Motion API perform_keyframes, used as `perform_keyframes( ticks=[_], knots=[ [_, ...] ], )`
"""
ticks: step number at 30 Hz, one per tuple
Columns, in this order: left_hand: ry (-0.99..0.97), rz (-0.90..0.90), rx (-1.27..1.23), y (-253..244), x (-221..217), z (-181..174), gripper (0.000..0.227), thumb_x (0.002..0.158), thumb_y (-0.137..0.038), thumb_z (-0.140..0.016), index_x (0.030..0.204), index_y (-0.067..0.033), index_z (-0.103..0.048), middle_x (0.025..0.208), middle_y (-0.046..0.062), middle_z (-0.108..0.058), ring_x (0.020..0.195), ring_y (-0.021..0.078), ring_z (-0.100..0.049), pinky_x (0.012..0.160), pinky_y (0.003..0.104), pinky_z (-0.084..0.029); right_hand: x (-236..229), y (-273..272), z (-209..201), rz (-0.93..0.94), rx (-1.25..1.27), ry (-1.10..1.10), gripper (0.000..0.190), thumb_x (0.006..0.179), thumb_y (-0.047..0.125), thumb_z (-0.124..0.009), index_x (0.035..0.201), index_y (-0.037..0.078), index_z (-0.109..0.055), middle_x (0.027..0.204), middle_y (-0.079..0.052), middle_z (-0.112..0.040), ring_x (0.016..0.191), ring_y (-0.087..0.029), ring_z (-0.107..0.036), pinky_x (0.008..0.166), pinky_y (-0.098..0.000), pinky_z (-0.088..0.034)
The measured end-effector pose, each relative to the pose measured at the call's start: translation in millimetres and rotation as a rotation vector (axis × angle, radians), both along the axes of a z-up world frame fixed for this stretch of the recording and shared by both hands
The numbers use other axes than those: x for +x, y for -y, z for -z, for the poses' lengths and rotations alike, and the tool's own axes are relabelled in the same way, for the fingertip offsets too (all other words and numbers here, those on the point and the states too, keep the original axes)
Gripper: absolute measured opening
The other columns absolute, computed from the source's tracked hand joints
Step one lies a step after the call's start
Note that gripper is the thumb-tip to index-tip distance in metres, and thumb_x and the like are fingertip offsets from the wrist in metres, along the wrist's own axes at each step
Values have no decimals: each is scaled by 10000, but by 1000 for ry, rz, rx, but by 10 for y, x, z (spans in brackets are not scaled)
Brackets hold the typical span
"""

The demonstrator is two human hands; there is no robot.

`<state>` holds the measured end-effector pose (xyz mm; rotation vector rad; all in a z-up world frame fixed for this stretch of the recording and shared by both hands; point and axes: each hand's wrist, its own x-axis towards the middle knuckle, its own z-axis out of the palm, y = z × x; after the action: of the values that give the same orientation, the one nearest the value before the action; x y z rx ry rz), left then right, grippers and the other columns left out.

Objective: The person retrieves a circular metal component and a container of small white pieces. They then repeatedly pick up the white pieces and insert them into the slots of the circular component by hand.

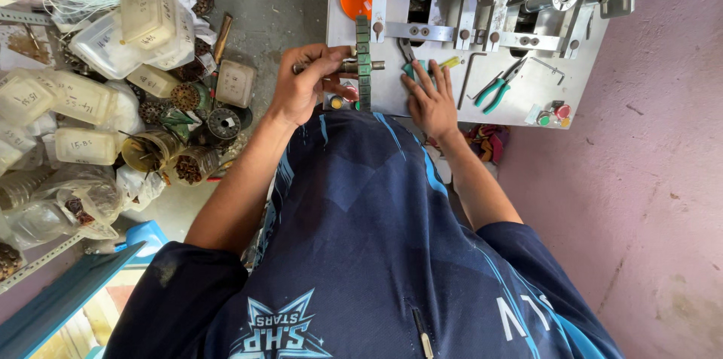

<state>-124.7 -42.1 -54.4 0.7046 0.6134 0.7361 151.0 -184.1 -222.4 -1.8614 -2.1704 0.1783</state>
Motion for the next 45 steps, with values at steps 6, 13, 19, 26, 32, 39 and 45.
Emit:
perform_keyframes(
  ticks=[6,13,19,26,32,39,45],
  knots=[
    [-5,76,158,-91,4,-44,233,1023,-68,-595,831,59,-622,1273,278,-679,935,317,-766,680,421,-679,604,216,60,-15,-25,-52,452,903,52,-557,1344,124,-623,1627,-157,-441,1513,-413,-372,1269,-563,-240],
    [-370,280,-39,-345,-21,-226,225,921,-158,-627,937,43,-727,868,234,-762,592,274,-744,456,391,-633,1008,327,67,73,-53,-56,439,832,15,-544,1253,115,-620,1591,-161,-476,1518,-408,-382,1280,-564,-246],
    [-588,472,-144,-436,1,-167,276,904,-259,-630,855,7,-684,613,124,-645,477,238,-695,378,367,-569,878,244,21,259,67,98,325,817,56,-638,1140,92,-647,1522,-164,-531,1506,-387,-391,1216,-617,-178],
    [-638,465,47,-359,74,239,284,949,-184,-662,707,-37,-648,565,22,-553,440,169,-592,381,316,-467,-63,549,251,616,236,-382,167,872,13,-717,1025,53,-664,1270,-176,-623,1256,-391,-549,1070,-471,-429],
    [-722,713,5,-300,123,193,351,954,-151,-684,656,-11,-565,566,66,-541,465,176,-554,425,320,-434,-454,1174,901,1077,-169,-1246,162,945,196,-704,960,35,-700,704,-80,-694,587,-135,-641,555,-300,-508],
    [-859,931,22,-278,381,229,184,938,-133,-672,853,23,-714,630,44,-547,516,157,-548,477,301,-454,-935,2537,1635,1844,-342,-1505,220,925,247,-674,902,28,-671,659,-61,-662,488,-167,-660,435,-305,-524],
    [-902,916,-15,-199,486,293,207,920,-140,-696,810,35,-691,612,23,-546,499,138,-542,442,308,-447,-1534,3186,1455,1950,-535,-1681,134,913,181,-653,992,75,-669,697,-46,-655,544,-171,-654,485,-309,-520]
  ],
)
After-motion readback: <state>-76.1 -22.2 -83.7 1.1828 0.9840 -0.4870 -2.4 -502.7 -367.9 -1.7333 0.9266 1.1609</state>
